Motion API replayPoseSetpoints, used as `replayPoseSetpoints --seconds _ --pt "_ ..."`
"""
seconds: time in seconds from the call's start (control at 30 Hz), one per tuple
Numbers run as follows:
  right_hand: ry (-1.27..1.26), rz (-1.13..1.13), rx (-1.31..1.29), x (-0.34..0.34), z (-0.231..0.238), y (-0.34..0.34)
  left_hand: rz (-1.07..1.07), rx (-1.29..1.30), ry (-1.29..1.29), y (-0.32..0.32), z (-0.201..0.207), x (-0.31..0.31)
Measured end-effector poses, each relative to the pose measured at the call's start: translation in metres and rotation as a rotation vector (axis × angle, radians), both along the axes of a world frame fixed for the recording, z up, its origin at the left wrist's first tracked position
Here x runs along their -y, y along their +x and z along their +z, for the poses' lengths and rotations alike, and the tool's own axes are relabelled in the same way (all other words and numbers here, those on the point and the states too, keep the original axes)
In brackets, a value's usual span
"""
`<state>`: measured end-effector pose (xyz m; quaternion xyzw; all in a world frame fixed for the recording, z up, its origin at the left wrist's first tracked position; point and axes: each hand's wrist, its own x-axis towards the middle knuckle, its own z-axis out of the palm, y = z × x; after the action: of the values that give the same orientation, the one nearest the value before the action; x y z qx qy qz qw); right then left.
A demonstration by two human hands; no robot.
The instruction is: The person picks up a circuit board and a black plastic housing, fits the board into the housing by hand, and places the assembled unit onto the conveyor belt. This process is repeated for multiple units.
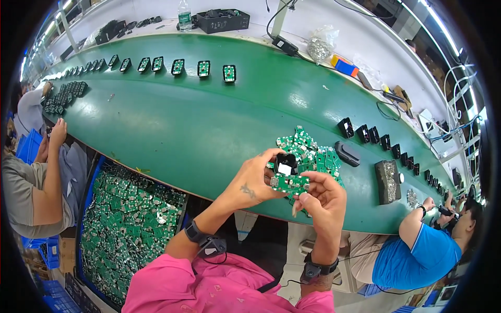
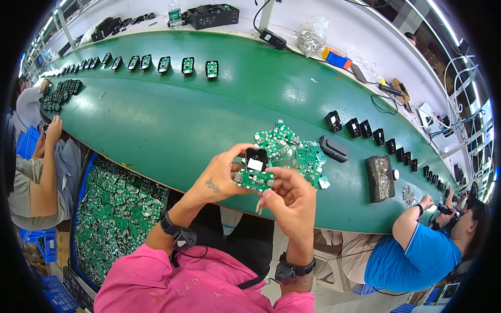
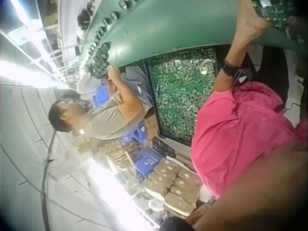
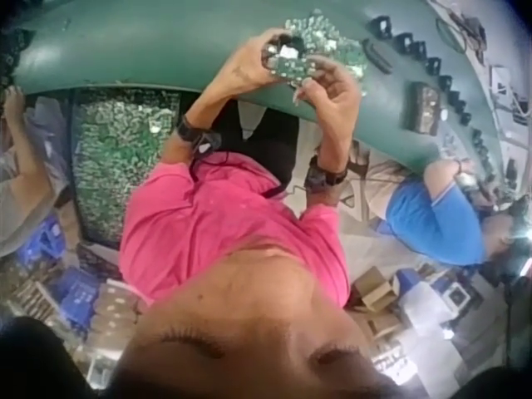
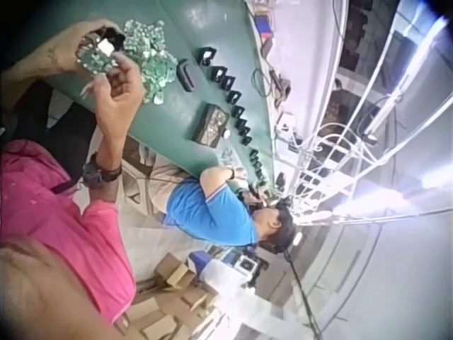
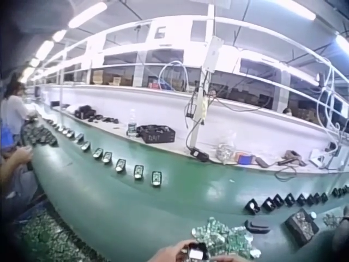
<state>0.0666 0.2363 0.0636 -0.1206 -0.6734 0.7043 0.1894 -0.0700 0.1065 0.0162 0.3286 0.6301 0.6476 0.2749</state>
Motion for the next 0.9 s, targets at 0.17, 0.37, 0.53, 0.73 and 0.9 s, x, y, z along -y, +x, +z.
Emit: replayPoseSetpoints --seconds 0.17,0.37,0.53,0.73,0.9 --pt "-0.005 -0.003 0.008 -0.001 -0.006 0.002 -0.020 -0.026 -0.008 0.003 0.001 0.002" --pt "0.046 -0.048 0.054 -0.005 -0.017 0.002 -0.092 0.219 0.134 0.010 -0.002 0.007" --pt "0.086 -0.058 0.136 -0.006 -0.022 0.006 -0.210 0.403 0.192 0.021 -0.001 0.013" --pt "0.556 -0.273 0.227 0.004 -0.019 0.006 -0.181 0.372 0.082 0.031 -0.006 0.011" --pt "0.527 -0.241 0.121 0.022 -0.024 0.000 -0.044 -0.015 -0.139 0.038 0.011 0.013"
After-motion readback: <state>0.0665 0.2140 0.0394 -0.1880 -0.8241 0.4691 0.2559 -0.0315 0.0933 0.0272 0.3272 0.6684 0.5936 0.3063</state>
